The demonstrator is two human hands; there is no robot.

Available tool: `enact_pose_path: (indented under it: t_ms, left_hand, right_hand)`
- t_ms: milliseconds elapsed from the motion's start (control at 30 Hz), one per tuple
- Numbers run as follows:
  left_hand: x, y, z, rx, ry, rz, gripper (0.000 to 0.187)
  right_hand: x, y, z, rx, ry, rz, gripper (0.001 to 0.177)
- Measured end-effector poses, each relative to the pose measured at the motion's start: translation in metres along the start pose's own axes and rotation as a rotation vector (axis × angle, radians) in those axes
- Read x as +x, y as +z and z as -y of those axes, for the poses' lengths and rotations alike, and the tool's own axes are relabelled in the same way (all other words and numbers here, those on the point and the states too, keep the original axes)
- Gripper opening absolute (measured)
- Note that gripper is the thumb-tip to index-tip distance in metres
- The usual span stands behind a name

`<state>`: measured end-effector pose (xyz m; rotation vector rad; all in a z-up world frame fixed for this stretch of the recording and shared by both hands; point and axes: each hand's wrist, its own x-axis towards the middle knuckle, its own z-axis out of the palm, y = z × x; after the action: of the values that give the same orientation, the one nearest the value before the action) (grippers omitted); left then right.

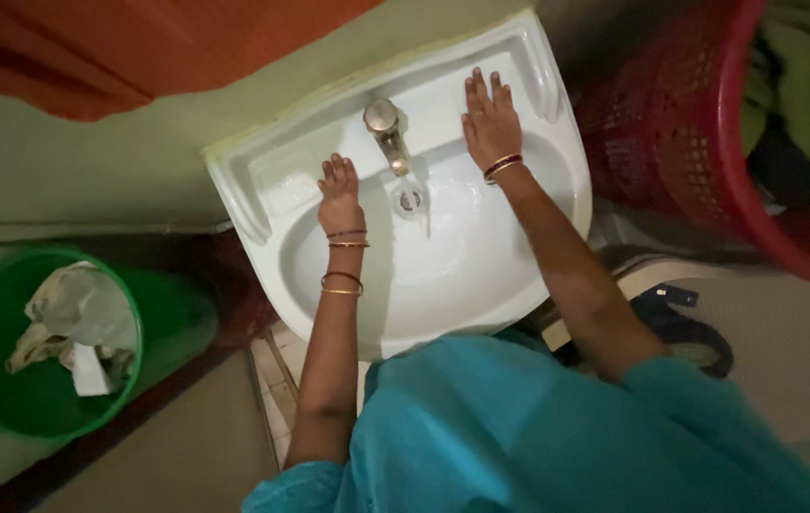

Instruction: The person washes their hands in a sink under running water by rubbing their palms, fingers, and the backs of their hands together repeatedly.

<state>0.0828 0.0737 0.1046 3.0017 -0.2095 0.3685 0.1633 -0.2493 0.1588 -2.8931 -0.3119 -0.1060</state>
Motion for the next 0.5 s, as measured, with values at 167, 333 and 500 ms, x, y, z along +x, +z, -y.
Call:
enact_pose_path:
  t_ms: [167, 333, 500]
  left_hand:
    - [0.01, 0.011, 0.003, 0.192, 0.029, 0.102, 0.062]
    - [0.024, 0.017, 0.016, 0.187, 0.133, 0.083, 0.047]
    - [0.034, 0.034, 0.026, 0.111, 0.081, 0.22, 0.048]
  right_hand:
    - [0.0, -0.019, 0.019, -0.065, -0.002, -0.14, 0.066]
    - [-0.007, -0.012, 0.09, 0.084, -0.153, 0.119, 0.072]
    - [-0.056, 0.013, 0.104, 0.221, -0.267, 0.17, 0.056]
